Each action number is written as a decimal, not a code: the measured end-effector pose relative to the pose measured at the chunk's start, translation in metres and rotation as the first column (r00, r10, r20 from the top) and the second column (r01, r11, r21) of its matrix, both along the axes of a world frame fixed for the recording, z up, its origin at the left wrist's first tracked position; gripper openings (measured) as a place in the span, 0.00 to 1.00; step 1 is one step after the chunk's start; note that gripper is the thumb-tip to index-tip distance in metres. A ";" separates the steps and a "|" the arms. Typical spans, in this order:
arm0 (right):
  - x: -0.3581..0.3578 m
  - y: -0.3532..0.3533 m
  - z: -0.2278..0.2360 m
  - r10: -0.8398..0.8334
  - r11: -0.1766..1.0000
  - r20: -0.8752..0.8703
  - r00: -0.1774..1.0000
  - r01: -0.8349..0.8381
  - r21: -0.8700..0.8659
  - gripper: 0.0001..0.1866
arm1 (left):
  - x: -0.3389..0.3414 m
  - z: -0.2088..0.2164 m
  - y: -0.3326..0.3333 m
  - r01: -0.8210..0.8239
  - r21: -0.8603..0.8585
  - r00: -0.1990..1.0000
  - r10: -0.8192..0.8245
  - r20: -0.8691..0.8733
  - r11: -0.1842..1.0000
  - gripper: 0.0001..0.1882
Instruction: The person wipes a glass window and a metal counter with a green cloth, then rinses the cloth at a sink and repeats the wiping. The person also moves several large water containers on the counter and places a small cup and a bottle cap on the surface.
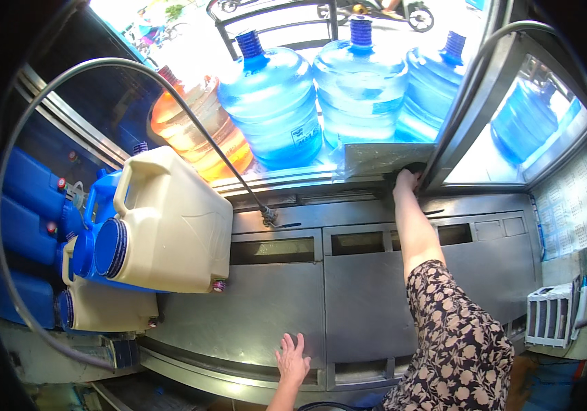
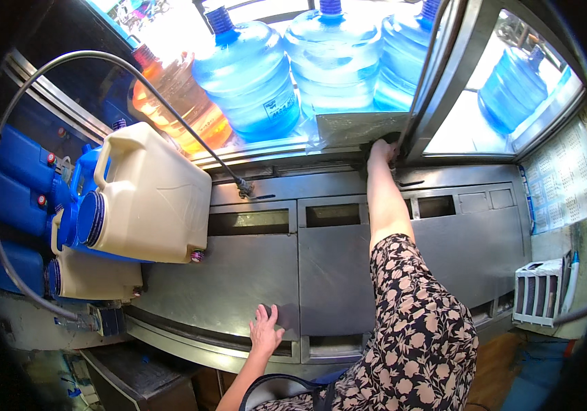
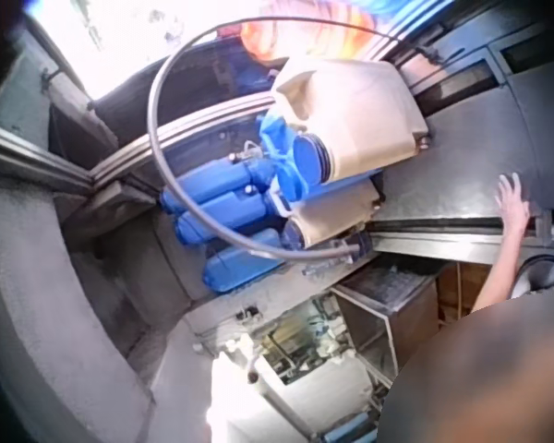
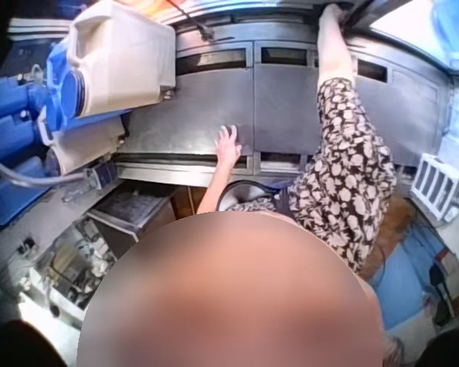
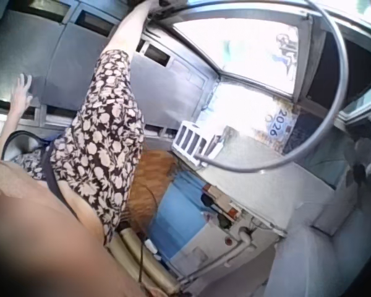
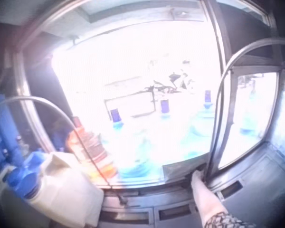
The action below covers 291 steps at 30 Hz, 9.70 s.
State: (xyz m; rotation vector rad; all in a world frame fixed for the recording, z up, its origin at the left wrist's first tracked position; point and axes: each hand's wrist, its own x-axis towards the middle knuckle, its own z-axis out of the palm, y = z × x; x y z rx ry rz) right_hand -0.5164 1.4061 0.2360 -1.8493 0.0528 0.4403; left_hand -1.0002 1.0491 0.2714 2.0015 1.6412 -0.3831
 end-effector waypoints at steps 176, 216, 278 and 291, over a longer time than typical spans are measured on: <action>-1.381 -0.688 0.340 0.723 -0.465 -0.039 -0.690 -0.528 0.711 0.14 | -1.239 0.197 -0.557 -0.679 0.706 0.188 0.977 -0.099 0.202 0.17; -1.387 -0.679 0.238 0.175 -0.975 0.241 -0.955 -0.202 -0.091 0.15 | -0.946 0.332 -0.520 -0.794 0.588 0.518 0.677 0.523 0.153 0.14; -1.381 -0.707 0.226 0.314 0.044 -0.633 -0.707 -0.655 0.754 0.31 | -0.923 0.190 -0.451 -0.946 0.222 0.240 -0.048 0.970 -0.238 0.13; -1.405 -0.707 0.288 0.183 -0.958 0.512 -0.839 -0.268 -0.096 0.17 | -0.951 0.167 -0.446 -0.480 -0.813 -0.874 -0.264 0.408 0.330 0.27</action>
